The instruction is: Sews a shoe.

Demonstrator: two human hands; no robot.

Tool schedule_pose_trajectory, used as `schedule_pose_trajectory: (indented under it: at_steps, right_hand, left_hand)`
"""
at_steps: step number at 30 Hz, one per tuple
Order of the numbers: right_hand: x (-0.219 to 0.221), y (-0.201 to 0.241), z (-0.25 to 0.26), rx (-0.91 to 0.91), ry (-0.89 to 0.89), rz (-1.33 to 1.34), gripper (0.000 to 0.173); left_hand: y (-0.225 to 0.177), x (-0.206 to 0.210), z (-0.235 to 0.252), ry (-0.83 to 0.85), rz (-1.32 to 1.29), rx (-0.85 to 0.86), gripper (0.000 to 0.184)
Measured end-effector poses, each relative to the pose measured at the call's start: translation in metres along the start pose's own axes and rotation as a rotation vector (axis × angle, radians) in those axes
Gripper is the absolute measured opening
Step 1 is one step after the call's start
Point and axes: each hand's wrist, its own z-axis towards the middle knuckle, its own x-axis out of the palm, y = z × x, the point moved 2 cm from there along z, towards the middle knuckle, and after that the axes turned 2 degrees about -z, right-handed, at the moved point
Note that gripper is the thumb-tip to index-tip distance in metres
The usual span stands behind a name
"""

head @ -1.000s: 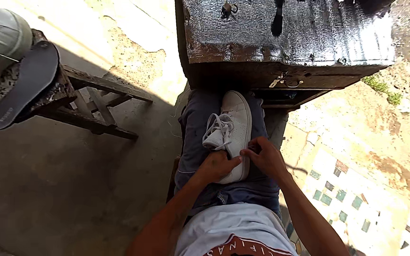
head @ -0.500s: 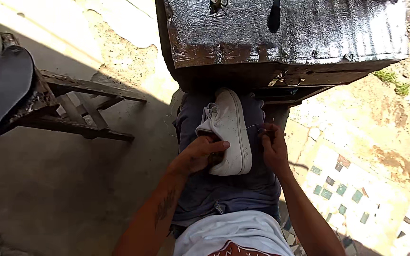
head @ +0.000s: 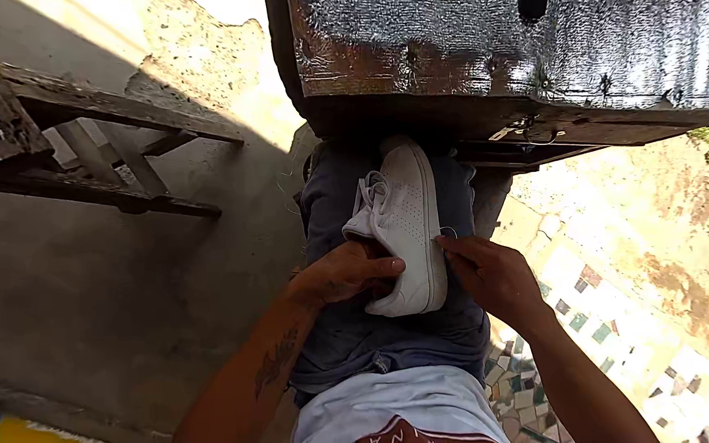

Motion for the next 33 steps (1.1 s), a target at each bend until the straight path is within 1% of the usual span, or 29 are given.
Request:
schedule_pose_trajectory:
  at_steps: [7, 9, 11, 15, 18, 22, 25, 28, 31, 33]
  right_hand:
    - [-0.003, 0.003, 0.005, 0.021, 0.058, -0.029, 0.029]
    - [-0.008, 0.005, 0.008, 0.007, 0.094, -0.078, 0.029]
    - [-0.018, 0.009, 0.017, -0.027, 0.193, -0.157, 0.029]
    - [-0.041, 0.021, 0.055, -0.046, 0.550, -0.314, 0.024]
    - [-0.045, 0.026, 0.075, -0.055, 0.673, -0.371, 0.022]
    - [-0.035, 0.028, 0.085, -0.093, 0.673, -0.404, 0.018]
    - [-0.022, 0.033, 0.088, -0.073, 0.643, -0.415, 0.016]
    - [-0.014, 0.035, 0.090, -0.006, 0.688, -0.408, 0.015]
    - [-0.021, 0.029, 0.096, 0.015, 0.720, -0.351, 0.017]
    - [-0.024, 0.023, 0.089, -0.045, 0.657, -0.314, 0.015]
  left_hand:
    - [0.000, 0.000, 0.001, -0.001, 0.016, 0.009, 0.019]
    - [0.001, -0.001, 0.002, 0.011, 0.025, 0.016, 0.020]
    - [0.004, -0.001, 0.004, 0.041, 0.020, 0.028, 0.020]
    - [0.008, -0.001, 0.008, 0.062, 0.021, 0.068, 0.016]
    - [0.007, -0.001, 0.012, 0.068, 0.012, 0.066, 0.015]
    - [0.003, -0.002, 0.013, 0.053, 0.009, -0.003, 0.013]
    - [0.000, -0.006, 0.018, 0.054, 0.009, -0.018, 0.013]
    - [-0.003, -0.005, 0.019, 0.072, 0.029, -0.025, 0.013]
    - [-0.005, -0.001, 0.016, 0.026, 0.095, 0.010, 0.013]
    - [-0.001, 0.003, -0.001, -0.064, 0.179, 0.073, 0.017]
